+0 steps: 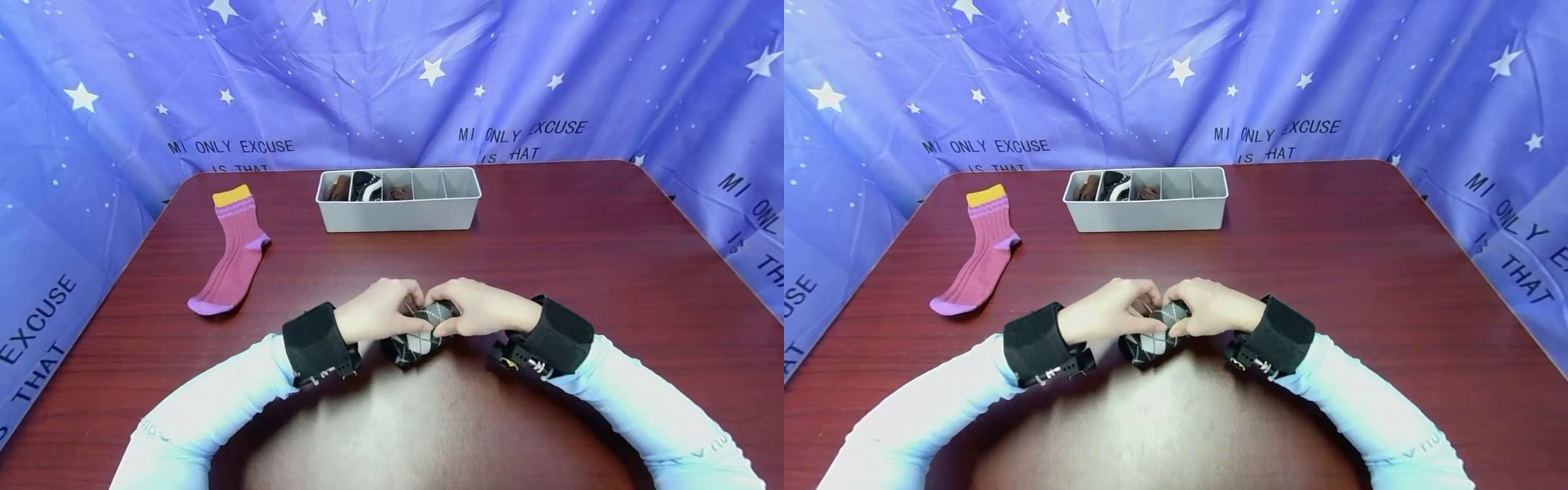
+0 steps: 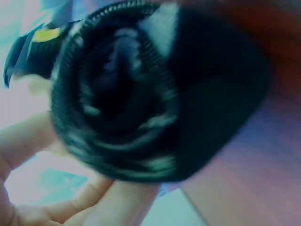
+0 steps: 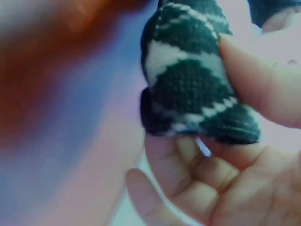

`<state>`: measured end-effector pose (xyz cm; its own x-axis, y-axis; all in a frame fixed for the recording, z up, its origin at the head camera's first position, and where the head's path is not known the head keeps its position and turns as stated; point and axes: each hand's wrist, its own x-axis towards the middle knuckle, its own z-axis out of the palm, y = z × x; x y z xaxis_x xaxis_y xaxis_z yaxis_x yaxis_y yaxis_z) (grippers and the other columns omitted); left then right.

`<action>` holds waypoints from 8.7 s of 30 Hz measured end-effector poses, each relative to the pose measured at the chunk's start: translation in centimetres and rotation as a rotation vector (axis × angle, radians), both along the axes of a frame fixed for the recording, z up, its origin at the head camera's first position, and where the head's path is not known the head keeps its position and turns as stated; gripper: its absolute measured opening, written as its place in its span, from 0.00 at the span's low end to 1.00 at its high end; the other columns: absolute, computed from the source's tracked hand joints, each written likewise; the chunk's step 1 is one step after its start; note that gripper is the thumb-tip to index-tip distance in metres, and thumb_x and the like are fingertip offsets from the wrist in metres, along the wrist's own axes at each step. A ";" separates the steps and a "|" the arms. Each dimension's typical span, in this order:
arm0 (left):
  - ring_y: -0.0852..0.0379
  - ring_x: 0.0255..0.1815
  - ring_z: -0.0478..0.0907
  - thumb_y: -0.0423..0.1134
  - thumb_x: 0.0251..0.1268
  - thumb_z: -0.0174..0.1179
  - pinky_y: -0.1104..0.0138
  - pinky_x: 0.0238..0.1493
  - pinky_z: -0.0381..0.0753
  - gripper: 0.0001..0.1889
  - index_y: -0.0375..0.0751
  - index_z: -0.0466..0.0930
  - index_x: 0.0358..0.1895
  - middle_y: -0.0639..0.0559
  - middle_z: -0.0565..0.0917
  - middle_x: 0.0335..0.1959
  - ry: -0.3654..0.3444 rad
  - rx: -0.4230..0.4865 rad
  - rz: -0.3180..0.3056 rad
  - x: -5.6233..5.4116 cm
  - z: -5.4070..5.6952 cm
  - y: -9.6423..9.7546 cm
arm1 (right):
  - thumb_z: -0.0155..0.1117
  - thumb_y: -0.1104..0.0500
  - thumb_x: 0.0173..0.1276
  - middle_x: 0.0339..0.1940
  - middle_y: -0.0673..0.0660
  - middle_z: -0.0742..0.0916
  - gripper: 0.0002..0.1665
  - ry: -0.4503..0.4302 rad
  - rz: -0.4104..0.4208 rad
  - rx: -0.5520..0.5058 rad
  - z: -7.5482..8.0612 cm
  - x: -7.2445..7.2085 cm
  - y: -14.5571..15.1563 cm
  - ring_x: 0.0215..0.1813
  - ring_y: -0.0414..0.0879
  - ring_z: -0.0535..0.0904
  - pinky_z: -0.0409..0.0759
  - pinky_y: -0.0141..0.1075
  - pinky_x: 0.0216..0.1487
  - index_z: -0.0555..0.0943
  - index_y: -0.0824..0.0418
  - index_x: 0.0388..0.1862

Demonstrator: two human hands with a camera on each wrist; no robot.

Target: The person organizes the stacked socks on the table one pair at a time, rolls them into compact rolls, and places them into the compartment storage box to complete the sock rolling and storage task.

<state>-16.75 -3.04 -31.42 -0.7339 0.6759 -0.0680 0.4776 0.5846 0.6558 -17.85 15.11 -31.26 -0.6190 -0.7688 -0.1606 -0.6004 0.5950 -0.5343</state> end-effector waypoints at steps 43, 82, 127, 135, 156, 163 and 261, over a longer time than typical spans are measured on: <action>0.66 0.17 0.72 0.41 0.54 0.55 0.71 0.30 0.75 0.11 0.37 0.72 0.21 0.54 0.76 0.17 -0.461 0.798 0.657 -12.1 5.3 1.8 | 0.57 0.49 0.46 0.20 0.59 0.77 0.16 0.608 -0.780 0.011 7.0 -9.6 -5.7 0.29 0.57 0.76 0.72 0.45 0.27 0.71 0.63 0.23; 0.47 0.35 0.78 0.32 0.42 0.49 0.62 0.41 0.75 0.08 0.38 0.75 0.13 0.45 0.80 0.21 0.234 -0.029 0.961 -15.2 2.3 -9.8 | 0.62 0.46 0.43 0.34 0.63 0.82 0.20 0.480 -0.919 0.306 2.2 -15.6 -5.0 0.37 0.56 0.77 0.72 0.47 0.37 0.76 0.62 0.27; 0.46 0.38 0.74 0.56 0.53 0.50 0.58 0.42 0.71 0.27 0.29 0.75 0.37 0.37 0.75 0.39 0.149 -0.408 0.386 -2.2 -2.3 -16.3 | 0.57 0.45 0.54 0.60 0.59 0.69 0.33 0.702 0.031 0.003 -1.6 -1.9 -0.4 0.63 0.52 0.61 0.52 0.48 0.62 0.68 0.60 0.57; 0.64 0.29 0.73 0.51 0.53 0.55 0.71 0.30 0.73 0.33 0.38 0.58 0.61 0.55 0.75 0.30 -0.222 -0.077 -0.011 4.4 -2.7 -14.2 | 0.56 0.45 0.55 0.62 0.58 0.67 0.33 0.586 0.058 0.048 -1.8 -0.7 -0.4 0.65 0.51 0.58 0.52 0.47 0.62 0.67 0.59 0.58; 0.45 0.41 0.76 0.65 0.48 0.47 0.56 0.29 0.75 0.31 0.51 0.72 0.53 0.41 0.75 0.51 0.458 -0.629 0.143 6.7 -1.4 -10.4 | 0.63 0.47 0.44 0.36 0.47 0.77 0.25 0.509 0.294 0.199 -1.3 4.7 -1.0 0.38 0.39 0.71 0.69 0.37 0.45 0.76 0.56 0.42; 0.45 0.64 0.56 0.67 0.53 0.39 0.43 0.57 0.51 0.32 0.56 0.62 0.60 0.44 0.57 0.65 0.271 -0.625 0.078 1.7 -1.5 -6.7 | 0.66 0.43 0.36 0.25 0.44 0.74 0.23 0.650 0.384 0.315 -0.8 9.5 -2.1 0.27 0.37 0.67 0.64 0.30 0.34 0.72 0.53 0.29; 0.60 0.24 0.72 0.38 0.45 0.56 0.70 0.21 0.67 0.08 0.48 0.69 0.31 0.58 0.75 0.23 0.867 -0.258 -0.045 7.3 -3.6 -3.0 | 0.65 0.53 0.44 0.26 0.45 0.75 0.17 0.696 0.085 -0.084 -3.4 7.7 -1.6 0.32 0.38 0.70 0.68 0.34 0.40 0.73 0.54 0.35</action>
<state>-9.44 -6.07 -35.03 -0.5716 0.7455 0.3428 0.7687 0.6326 -0.0938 -10.17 13.55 -34.62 -0.4933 -0.8118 0.3126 -0.8621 0.5043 -0.0508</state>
